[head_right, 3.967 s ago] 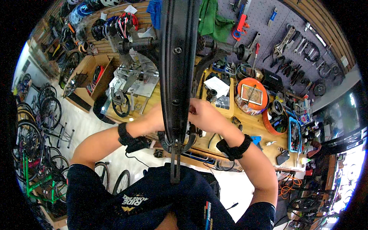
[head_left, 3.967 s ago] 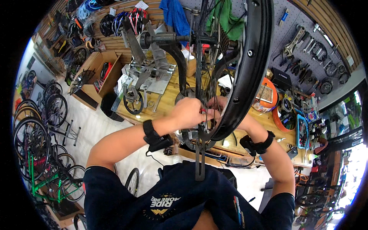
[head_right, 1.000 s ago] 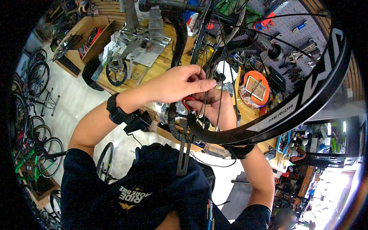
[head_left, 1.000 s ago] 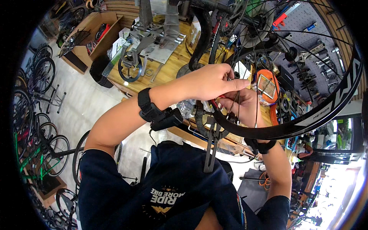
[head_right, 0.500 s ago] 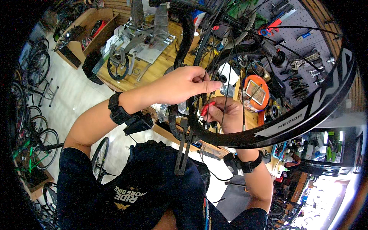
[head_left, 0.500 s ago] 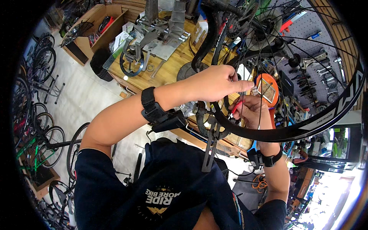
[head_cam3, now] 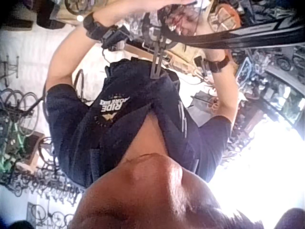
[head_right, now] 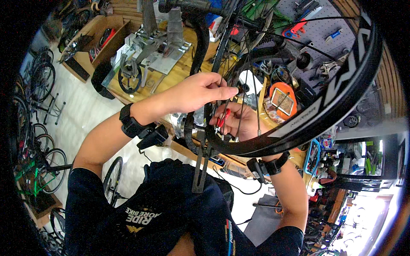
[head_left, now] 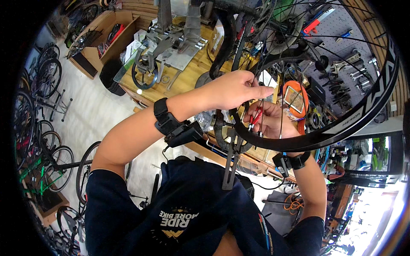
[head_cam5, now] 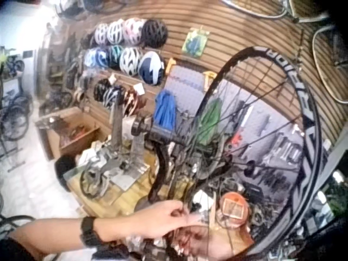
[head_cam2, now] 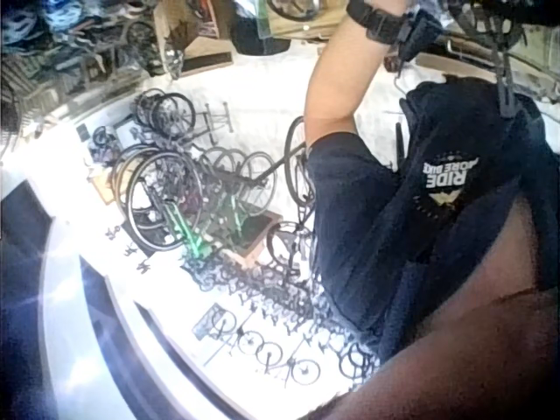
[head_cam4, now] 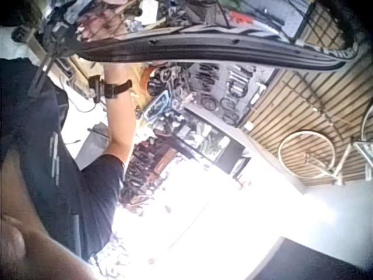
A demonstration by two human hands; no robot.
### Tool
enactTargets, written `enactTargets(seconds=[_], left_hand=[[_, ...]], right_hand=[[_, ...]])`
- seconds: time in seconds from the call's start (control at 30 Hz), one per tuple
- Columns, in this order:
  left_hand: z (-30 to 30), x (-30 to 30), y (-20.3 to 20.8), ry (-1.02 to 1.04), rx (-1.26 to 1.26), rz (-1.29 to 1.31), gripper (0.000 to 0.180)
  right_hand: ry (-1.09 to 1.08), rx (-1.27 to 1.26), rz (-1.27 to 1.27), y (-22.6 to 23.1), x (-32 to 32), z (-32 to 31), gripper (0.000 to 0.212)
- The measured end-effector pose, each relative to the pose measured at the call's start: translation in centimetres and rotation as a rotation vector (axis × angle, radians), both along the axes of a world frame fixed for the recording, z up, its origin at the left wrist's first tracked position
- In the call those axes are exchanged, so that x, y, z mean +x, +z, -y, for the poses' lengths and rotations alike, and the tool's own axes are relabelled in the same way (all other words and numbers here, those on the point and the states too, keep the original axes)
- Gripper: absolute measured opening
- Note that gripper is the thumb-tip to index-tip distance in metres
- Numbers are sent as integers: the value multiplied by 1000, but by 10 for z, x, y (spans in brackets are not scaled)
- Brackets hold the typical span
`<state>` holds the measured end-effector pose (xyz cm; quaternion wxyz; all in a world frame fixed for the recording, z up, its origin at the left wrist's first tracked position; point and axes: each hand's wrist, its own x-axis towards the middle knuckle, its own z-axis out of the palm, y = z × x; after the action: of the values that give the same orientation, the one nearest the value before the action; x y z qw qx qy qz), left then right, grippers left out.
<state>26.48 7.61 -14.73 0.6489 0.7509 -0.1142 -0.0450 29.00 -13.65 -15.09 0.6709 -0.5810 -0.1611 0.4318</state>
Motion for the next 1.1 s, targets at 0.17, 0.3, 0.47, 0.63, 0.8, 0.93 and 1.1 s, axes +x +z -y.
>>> enactTargets(seconds=[0.17,0.3,0.47,0.63,0.8,0.93,1.1], left_hand=[[0,1,3,-3,30,-16,51],[-4,3,2,-10,52,-36,62],[-1,0,-3,-17,-42,-34,56],[-4,-28,9,2,-177,-62,47],[-11,-44,5,-33,107,84,35],[3,-44,8,-97,-113,-32,28],[16,-37,11,-89,226,3,40]], right_hand=[[-59,-124,214,9,-22,-1,18],[37,-134,130,34,-25,1,41],[-3,-286,508,24,-22,-11,38],[-52,-9,545,-8,-12,-6,40],[13,78,123,-14,-1,8,21],[-90,-206,801,16,-19,9,15],[-84,-111,870,16,-21,17,24]])
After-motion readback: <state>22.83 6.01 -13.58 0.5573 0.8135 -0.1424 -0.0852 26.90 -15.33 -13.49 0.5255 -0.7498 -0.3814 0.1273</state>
